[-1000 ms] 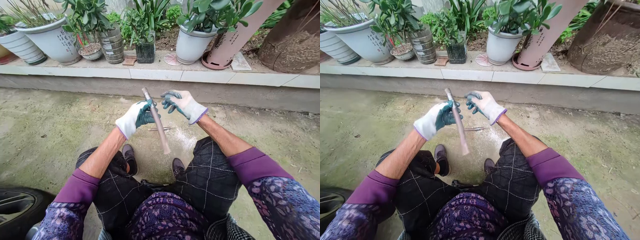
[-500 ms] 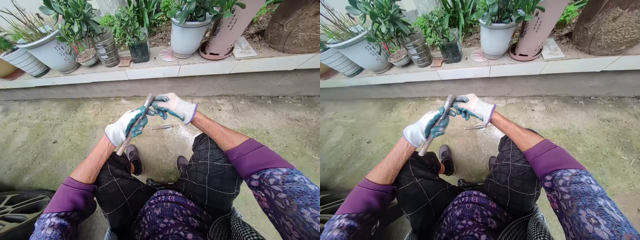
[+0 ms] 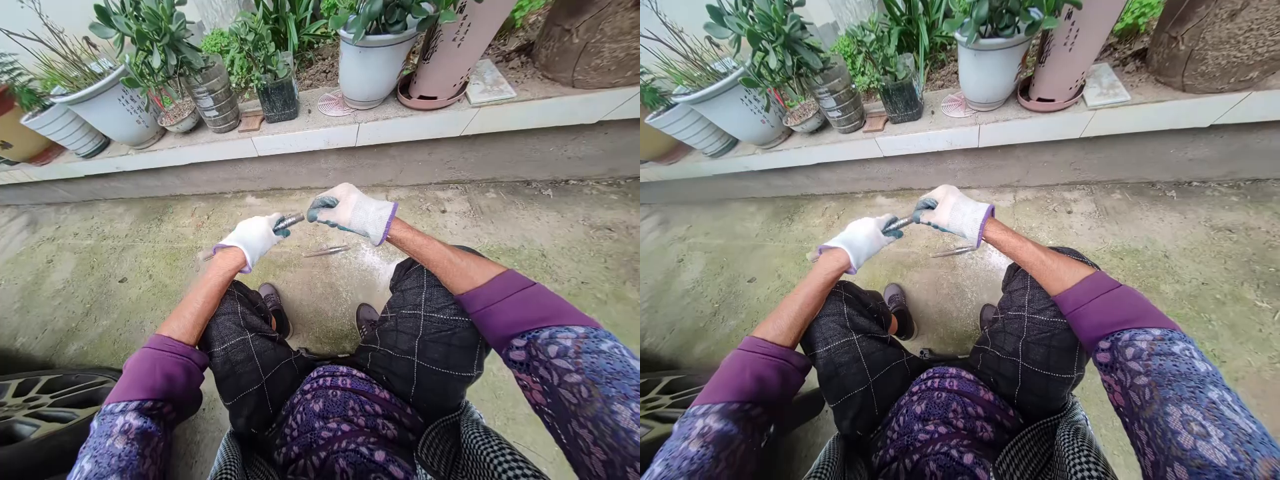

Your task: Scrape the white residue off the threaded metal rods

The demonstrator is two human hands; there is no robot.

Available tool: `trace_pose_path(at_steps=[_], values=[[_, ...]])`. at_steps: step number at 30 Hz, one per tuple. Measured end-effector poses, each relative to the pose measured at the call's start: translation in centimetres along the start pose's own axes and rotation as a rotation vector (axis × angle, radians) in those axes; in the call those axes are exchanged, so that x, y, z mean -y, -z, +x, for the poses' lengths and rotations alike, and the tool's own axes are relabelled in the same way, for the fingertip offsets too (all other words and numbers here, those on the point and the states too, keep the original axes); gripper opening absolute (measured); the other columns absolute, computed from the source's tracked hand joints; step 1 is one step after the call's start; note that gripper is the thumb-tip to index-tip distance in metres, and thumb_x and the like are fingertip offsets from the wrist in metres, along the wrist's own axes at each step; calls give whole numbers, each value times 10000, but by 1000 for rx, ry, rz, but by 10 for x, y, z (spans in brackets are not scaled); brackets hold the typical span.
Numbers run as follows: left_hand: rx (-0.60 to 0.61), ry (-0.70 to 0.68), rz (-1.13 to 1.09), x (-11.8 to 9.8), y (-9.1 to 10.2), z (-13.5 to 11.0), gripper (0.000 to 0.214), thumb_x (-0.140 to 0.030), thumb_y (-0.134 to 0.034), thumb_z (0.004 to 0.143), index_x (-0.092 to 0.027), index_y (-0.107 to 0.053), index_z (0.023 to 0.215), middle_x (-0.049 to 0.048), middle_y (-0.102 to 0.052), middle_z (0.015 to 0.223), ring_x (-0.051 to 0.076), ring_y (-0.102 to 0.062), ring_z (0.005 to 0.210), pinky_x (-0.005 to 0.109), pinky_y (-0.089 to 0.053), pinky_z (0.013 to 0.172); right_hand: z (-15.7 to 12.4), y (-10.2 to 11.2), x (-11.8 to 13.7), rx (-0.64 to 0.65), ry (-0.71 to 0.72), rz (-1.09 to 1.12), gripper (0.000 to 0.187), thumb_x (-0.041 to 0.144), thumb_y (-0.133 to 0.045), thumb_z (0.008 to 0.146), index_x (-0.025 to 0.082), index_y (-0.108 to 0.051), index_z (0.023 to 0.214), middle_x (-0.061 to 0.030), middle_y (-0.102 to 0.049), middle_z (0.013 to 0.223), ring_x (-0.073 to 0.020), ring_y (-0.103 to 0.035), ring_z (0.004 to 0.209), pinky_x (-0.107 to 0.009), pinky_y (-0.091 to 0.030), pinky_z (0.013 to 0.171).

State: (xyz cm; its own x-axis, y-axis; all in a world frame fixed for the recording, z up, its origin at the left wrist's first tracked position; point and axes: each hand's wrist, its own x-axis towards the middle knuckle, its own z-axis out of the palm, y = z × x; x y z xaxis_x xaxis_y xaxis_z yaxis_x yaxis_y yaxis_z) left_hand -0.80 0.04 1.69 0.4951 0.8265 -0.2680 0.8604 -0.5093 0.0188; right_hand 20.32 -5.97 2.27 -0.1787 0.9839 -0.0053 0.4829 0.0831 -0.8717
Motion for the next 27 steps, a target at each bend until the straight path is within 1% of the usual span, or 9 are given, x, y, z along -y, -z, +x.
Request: trace_pose_path(at_steps=[2,4,7,11,15,17,21,24,27], values=[[127,-101,22,-8,-4,-2,333,-454,-610,807,-249,-682,1060,67,-714,826,245,-658,720,319,-453,680,3,6,-3,-17,22,-63,175,185,-576,746,117,-734,778,9,-589,622,-85,-455,560,-244,-349,544],[152,-207,-74,-19,-6,-5,317,-432,-650,772,-258,-691,1032,35,-707,804,219,-646,704,297,-449,678,8,12,-8,-65,8,-137,184,193,-573,757,117,-737,793,8,-588,624,-88,-452,559,-249,-341,547],[46,-311,-315,-30,-4,-10,339,-451,-660,769,-237,-680,1031,2,-703,838,171,-624,732,255,-441,687,16,19,-21,-115,-41,-232,201,213,-559,784,120,-736,800,6,-572,608,-94,-436,539,-261,-311,528],[-144,-264,-419,-29,7,-7,366,-476,-647,783,-190,-670,1010,1,-684,824,152,-589,724,247,-429,677,18,14,-39,-68,-41,-335,206,229,-549,812,149,-738,832,-6,-594,616,-114,-454,543,-275,-300,531],[-235,-170,-295,-20,16,0,347,-463,-608,815,-189,-671,1020,31,-705,872,170,-609,750,261,-431,681,-2,3,-39,1,56,-448,204,255,-547,848,195,-740,874,-29,-680,740,-141,-531,620,-280,-319,574],[-218,-100,-151,-18,15,5,346,-456,-576,836,-196,-676,1040,62,-721,894,200,-638,767,282,-444,688,-16,-2,-30,10,89,-520,195,262,-551,864,200,-735,849,-41,-702,785,-151,-553,651,-286,-314,587],[-112,-11,130,-24,3,19,358,-411,-491,885,-191,-690,1084,129,-732,895,269,-689,800,329,-472,696,-32,-3,-9,50,66,-653,194,280,-576,881,199,-720,779,-41,-688,718,-155,-546,615,-297,-284,562],[-20,-52,247,-36,-12,26,348,-315,-447,901,-185,-697,1106,149,-735,892,281,-705,840,336,-480,720,-27,4,-10,60,65,-722,184,273,-577,882,200,-738,835,-47,-715,774,-168,-582,664,-295,-297,567],[53,-179,266,-48,-20,28,326,-307,-462,896,-207,-701,1094,127,-737,875,268,-703,855,327,-477,739,-13,15,-23,12,39,-729,181,279,-594,861,196,-753,884,-50,-731,830,-175,-601,704,-291,-317,574]])
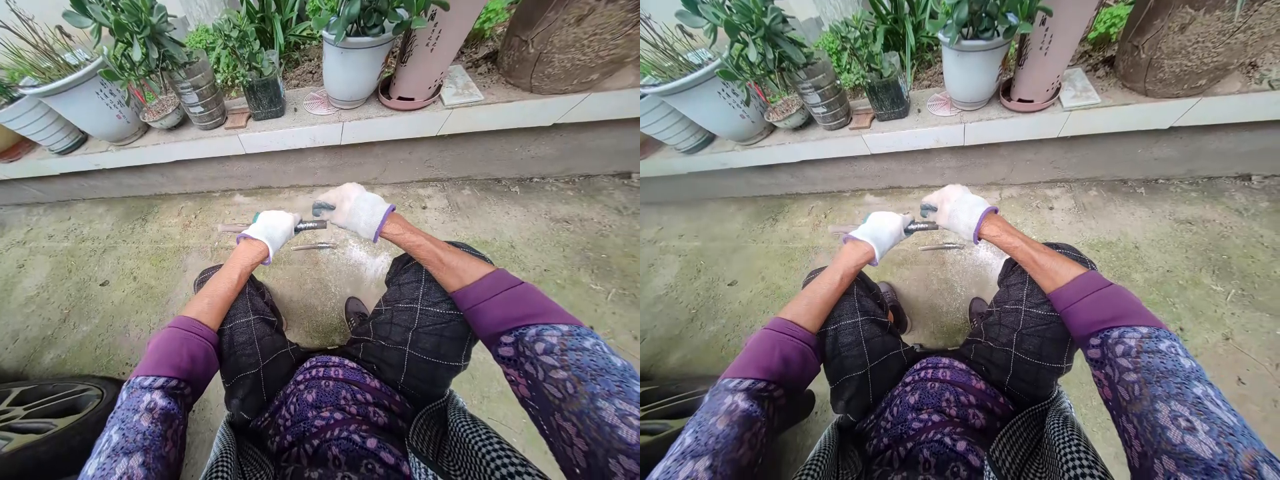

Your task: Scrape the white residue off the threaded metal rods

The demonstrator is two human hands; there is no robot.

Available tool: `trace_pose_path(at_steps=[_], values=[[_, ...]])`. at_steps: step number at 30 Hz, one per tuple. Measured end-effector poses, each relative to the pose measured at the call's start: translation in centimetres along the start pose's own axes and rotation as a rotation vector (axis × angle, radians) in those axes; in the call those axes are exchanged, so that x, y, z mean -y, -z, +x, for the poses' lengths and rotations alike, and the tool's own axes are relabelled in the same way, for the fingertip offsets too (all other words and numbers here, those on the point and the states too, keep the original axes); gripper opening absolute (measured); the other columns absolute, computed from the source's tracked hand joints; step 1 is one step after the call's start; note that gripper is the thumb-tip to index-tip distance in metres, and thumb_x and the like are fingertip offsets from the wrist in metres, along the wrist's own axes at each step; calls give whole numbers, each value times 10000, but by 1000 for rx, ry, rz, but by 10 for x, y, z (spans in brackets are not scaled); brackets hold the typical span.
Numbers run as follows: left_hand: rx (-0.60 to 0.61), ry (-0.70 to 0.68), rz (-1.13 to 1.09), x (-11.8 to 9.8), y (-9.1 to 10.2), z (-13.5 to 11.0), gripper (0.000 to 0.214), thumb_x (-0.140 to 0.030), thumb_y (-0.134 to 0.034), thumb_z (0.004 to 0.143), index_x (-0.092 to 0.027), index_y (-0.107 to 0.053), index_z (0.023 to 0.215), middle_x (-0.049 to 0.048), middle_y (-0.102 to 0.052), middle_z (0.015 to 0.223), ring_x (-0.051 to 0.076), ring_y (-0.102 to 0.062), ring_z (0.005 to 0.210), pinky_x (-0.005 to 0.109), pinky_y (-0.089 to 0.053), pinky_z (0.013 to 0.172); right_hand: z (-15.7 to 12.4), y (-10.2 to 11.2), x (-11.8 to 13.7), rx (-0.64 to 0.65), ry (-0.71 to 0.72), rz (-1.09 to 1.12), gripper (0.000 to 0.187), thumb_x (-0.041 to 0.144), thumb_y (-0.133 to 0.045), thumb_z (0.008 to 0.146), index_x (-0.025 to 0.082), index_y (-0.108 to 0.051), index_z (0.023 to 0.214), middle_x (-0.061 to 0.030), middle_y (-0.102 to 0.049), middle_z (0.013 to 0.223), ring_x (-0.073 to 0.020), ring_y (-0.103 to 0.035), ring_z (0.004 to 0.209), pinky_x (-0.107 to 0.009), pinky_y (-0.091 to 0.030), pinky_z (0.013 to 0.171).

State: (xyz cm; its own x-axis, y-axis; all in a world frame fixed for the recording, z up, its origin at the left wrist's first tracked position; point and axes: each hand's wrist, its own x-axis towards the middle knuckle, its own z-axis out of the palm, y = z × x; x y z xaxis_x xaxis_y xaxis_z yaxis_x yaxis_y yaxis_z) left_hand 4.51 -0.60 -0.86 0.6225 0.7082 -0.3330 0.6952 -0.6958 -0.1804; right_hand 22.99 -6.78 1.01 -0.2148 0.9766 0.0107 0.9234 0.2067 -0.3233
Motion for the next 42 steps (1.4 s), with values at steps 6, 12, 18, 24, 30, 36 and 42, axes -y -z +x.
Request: trace_pose_path(at_steps=[6,12,18,24,30,36,42], values=[[-157,-33,-280,-2,15,-8,357,-463,-486,900,-236,-698,1076,61,-734,878,213,-673,781,286,-454,719,18,-3,-19,-26,-152,435,236,196,-530,832,152,-749,907,-15,-658,678,-93,-495,501,-248,-349,506],[-303,167,-439,17,20,-5,362,-435,-541,873,-226,-690,1129,65,-739,951,207,-661,846,276,-457,757,12,-14,2,-32,-109,424,220,229,-538,840,145,-739,868,-32,-638,662,-116,-520,554,-272,-375,554],[-188,231,-174,22,6,3,340,-332,-462,907,-203,-689,1124,134,-734,924,263,-689,852,347,-478,772,-4,-9,15,-19,28,279,245,245,-521,864,160,-749,891,-18,-656,693,-133,-528,610,-284,-354,602],[-109,25,-51,8,-1,3,354,-340,-425,921,-210,-689,1117,127,-725,846,281,-697,813,348,-467,712,12,-1,-10,-123,8,237,237,220,-539,825,183,-768,875,-36,-706,816,-164,-584,742,-272,-384,654],[-171,5,-250,4,11,-5,363,-436,-469,906,-246,-689,1123,68,-732,885,227,-679,816,307,-460,736,29,-17,-21,-11,-236,442,295,206,-507,822,162,-760,968,-5,-613,630,-100,-471,481,-255,-355,512],[-243,179,-307,18,17,-1,384,-441,-448,914,-216,-698,1100,84,-733,906,229,-680,828,307,-475,739,15,-31,-2,83,-49,346,236,267,-551,848,153,-748,910,-32,-682,708,-112,-531,577,-248,-363,550],[-163,185,-102,21,1,8,351,-293,-422,922,-186,-691,1120,126,-727,903,262,-696,879,335,-483,750,-5,-7,18,71,66,215,250,262,-516,859,175,-747,903,-9,-689,746,-121,-544,633,-250,-364,596]])
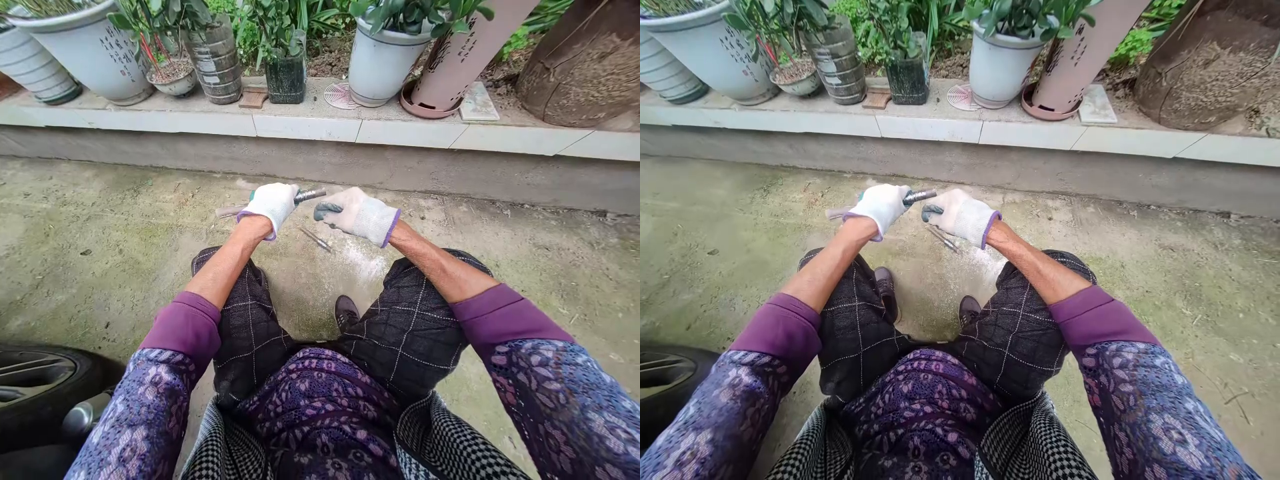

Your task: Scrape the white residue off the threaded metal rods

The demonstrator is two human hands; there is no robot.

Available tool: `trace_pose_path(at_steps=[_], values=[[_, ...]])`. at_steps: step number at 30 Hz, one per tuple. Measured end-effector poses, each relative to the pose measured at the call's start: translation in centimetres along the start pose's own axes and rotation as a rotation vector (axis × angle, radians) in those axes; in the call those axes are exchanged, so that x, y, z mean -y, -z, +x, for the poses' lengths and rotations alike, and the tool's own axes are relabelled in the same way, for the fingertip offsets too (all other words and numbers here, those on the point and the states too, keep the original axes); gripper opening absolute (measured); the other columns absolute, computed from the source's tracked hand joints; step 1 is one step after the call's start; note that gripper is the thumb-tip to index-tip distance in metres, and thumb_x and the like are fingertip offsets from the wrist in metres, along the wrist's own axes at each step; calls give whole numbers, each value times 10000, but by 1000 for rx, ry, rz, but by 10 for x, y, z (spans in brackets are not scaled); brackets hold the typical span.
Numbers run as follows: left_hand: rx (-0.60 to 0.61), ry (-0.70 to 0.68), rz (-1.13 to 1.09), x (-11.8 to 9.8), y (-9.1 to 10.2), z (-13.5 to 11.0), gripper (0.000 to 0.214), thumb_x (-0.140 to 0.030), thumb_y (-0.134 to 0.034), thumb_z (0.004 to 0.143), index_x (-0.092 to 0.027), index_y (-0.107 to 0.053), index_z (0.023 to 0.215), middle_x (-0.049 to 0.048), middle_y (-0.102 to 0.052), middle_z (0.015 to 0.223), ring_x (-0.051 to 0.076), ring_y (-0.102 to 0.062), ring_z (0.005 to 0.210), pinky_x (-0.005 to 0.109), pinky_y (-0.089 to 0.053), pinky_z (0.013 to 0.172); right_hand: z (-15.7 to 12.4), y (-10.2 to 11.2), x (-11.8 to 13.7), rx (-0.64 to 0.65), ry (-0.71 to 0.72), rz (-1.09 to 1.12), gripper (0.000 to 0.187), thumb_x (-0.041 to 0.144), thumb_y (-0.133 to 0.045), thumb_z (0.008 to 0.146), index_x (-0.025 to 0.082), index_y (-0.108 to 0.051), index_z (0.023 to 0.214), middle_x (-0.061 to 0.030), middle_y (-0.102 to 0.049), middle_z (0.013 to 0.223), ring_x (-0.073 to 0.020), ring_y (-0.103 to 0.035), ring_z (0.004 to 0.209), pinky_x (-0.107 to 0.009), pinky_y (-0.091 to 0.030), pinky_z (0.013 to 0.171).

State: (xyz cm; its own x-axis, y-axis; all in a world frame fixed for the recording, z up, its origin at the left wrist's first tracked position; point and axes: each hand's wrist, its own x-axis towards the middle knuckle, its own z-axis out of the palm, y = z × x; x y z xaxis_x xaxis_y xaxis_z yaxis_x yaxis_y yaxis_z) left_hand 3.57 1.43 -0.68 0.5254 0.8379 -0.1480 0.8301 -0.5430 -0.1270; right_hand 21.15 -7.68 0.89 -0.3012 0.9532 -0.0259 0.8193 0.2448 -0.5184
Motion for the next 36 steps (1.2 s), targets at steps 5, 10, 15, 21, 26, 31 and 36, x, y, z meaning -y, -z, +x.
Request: trace_pose_path(at_steps=[5,10,15,21,26,31,36], values=[[81,-188,66,-11,-4,-7,352,-315,-427,925,-197,-694,1121,128,-726,867,293,-702,849,362,-484,716,14,13,-18,-152,-96,-54,290,229,-508,843,161,-766,958,-30,-682,749,-143,-559,658,-264,-375,613],[73,-214,-3,-19,11,-16,367,-380,-435,926,-212,-691,1129,103,-729,894,244,-693,812,324,-476,711,32,3,-45,-162,-173,46,307,249,-522,822,147,-775,963,-30,-677,721,-137,-551,628,-263,-383,601],[7,-159,-113,-11,18,-13,390,-430,-430,922,-226,-690,1130,73,-734,908,220,-685,824,305,-479,737,33,-13,-38,-52,-277,122,284,221,-539,816,133,-768,959,-29,-646,633,-114,-517,530,-252,-365,543],[-64,-17,-112,2,9,-3,388,-397,-409,929,-217,-692,1125,89,-732,908,233,-692,834,314,-486,726,11,-13,-7,52,-41,-98,253,225,-527,877,172,-767,937,-42,-717,823,-127,-564,671,-254,-362,605],[42,-100,32,-5,-6,0,353,-297,-431,914,-184,-710,1097,133,-725,875,272,-699,854,349,-489,730,3,1,2,19,-53,-150,248,269,-545,885,187,-766,965,-28,-712,793,-135,-568,667,-263,-353,601],[55,-225,42,-16,-3,-9,359,-316,-414,919,-198,-711,1086,120,-722,827,276,-700,794,356,-484,683,18,9,-25,-125,-113,-49,286,198,-518,839,172,-775,963,-30,-726,844,-149,-602,742,-261,-396,647],[82,-255,-92,-20,14,-17,377,-389,-446,895,-205,-712,1087,90,-735,890,238,-686,814,325,-481,726,29,1,-41,-77,-218,146,293,225,-540,821,145,-769,985,-14,-651,686,-93,-491,520,-244,-374,530]])
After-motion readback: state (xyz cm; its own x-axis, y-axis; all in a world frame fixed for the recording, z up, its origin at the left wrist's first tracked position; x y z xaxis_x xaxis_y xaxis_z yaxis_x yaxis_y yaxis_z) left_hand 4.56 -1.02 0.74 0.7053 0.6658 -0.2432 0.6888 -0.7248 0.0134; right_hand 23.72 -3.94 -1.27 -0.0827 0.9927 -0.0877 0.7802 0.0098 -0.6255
